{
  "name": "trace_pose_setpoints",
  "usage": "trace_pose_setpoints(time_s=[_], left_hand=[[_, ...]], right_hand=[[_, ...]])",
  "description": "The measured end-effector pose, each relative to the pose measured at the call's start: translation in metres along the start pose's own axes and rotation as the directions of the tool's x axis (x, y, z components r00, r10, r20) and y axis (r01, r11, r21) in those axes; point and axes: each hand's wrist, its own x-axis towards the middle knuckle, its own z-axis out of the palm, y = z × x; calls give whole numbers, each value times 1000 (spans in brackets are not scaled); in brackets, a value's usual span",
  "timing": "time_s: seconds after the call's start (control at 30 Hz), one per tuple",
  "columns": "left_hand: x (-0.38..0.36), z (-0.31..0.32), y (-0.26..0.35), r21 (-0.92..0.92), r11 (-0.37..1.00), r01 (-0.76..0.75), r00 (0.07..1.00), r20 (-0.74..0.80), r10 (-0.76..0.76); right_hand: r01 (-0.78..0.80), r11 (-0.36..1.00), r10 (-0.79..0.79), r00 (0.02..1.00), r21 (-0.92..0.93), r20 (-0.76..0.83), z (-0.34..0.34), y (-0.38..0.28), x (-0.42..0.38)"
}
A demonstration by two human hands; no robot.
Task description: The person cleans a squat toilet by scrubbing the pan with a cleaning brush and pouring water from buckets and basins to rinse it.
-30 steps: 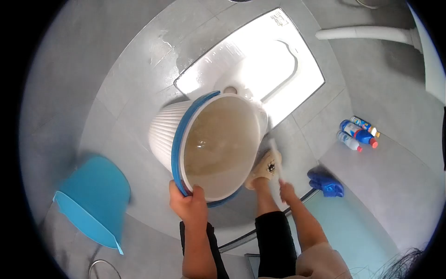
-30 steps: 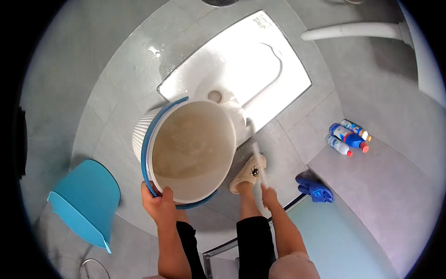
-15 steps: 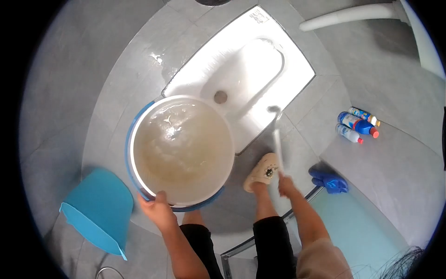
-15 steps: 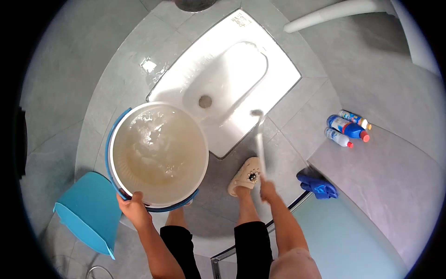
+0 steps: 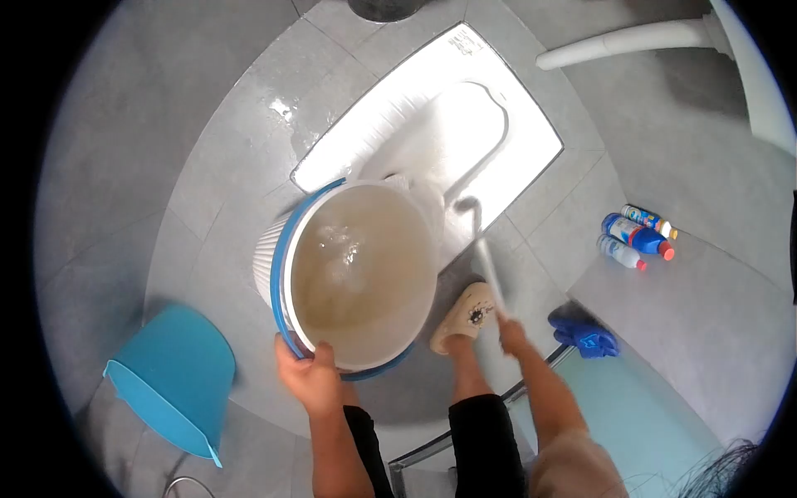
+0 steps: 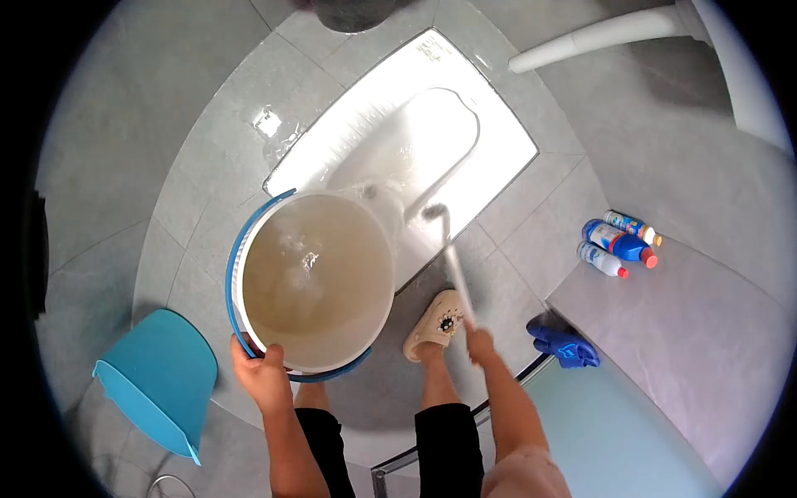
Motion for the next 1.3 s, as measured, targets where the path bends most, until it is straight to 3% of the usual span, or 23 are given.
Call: trace_pose_setpoints(time_s=[0.1, 0.13, 0.17, 0.27, 0.3, 0.33, 0.4, 0.47, 0.5, 0.63, 0.7, 0.73, 0.83, 0.9, 0.93, 1.0, 1.03, 1.1, 1.2, 1.3], left_hand=[[2, -3, -3, 79, 996, -36, 999, -6, 36], [4, -4, -4, 77, 996, -37, 999, -5, 37], [7, -6, -6, 43, 998, -44, 999, -11, 45], [14, -4, 4, -23, 999, -36, 997, -63, 34], [15, -4, 6, -48, 999, -18, 995, -97, 13], [17, -7, 5, -49, 999, -18, 995, -99, 13], [21, -15, -1, -52, 998, 26, 988, -149, -34], [23, -20, -2, -79, 996, 49, 984, -168, -62], [24, -23, -2, -101, 993, 67, 981, -175, -84], [26, -24, 0, -163, 983, 85, 965, -234, -122], [29, -24, 8, -132, 981, 143, 965, -200, -168], [31, -23, 8, -126, 983, 137, 965, -206, -161], [32, -20, 10, -115, 981, 159, 954, -238, -183], [31, -20, 13, -115, 976, 184, 949, -236, -207], [30, -22, 14, -111, 973, 202, 948, -229, -223], [30, -23, 16, -67, 968, 244, 939, -234, -253], [33, -22, 17, -30, 963, 270, 929, -253, -268], [36, -21, 17, -58, 971, 234, 937, -252, -241], [38, -28, 7, -84, 981, 176, 951, -241, -192], [36, -33, 2, -93, 980, 176, 951, -243, -193]], right_hand=[[-192, 912, 205, 979, 362, 2, -55, -63, 36], [-103, 973, 115, 992, 209, -46, -48, -68, 35], [107, 953, -116, 993, -283, -14, -38, -68, 20], [-224, 966, 222, 975, 132, 29, -41, -80, -9], [-292, 951, 299, 952, 102, -69, -51, -86, -3], [-155, 988, 150, 977, -20, -152, -61, -68, 22], [-43, 939, -52, 963, -340, -265, -103, -78, 64], [-312, 948, 274, 899, -60, -343, -162, -128, 68], [-304, 924, 206, 908, -234, -365, -183, -117, 90], [-264, 792, -13, 895, -551, -447, -201, -148, 43], [-123, 715, -123, 947, -688, -298, -175, -140, 1], [-121, 703, -133, 946, -701, -297, -175, -133, 4], [-130, 699, -183, 918, -704, -351, -182, -117, 28], [-350, 884, 167, 855, -310, -491, -202, -152, 34], [-313, 868, 116, 883, -386, -455, -189, -133, 40], [-47, 686, -160, 963, -726, -214, -140, -53, 43], [-62, 736, -133, 963, -675, -234, -115, -64, 23], [4, 726, -227, 946, -688, -233, -109, -56, 35], [-89, 968, 11, 949, -234, -315, -163, -96, 62], [-167, 956, 103, 960, -241, -259, -162, -123, 13]])
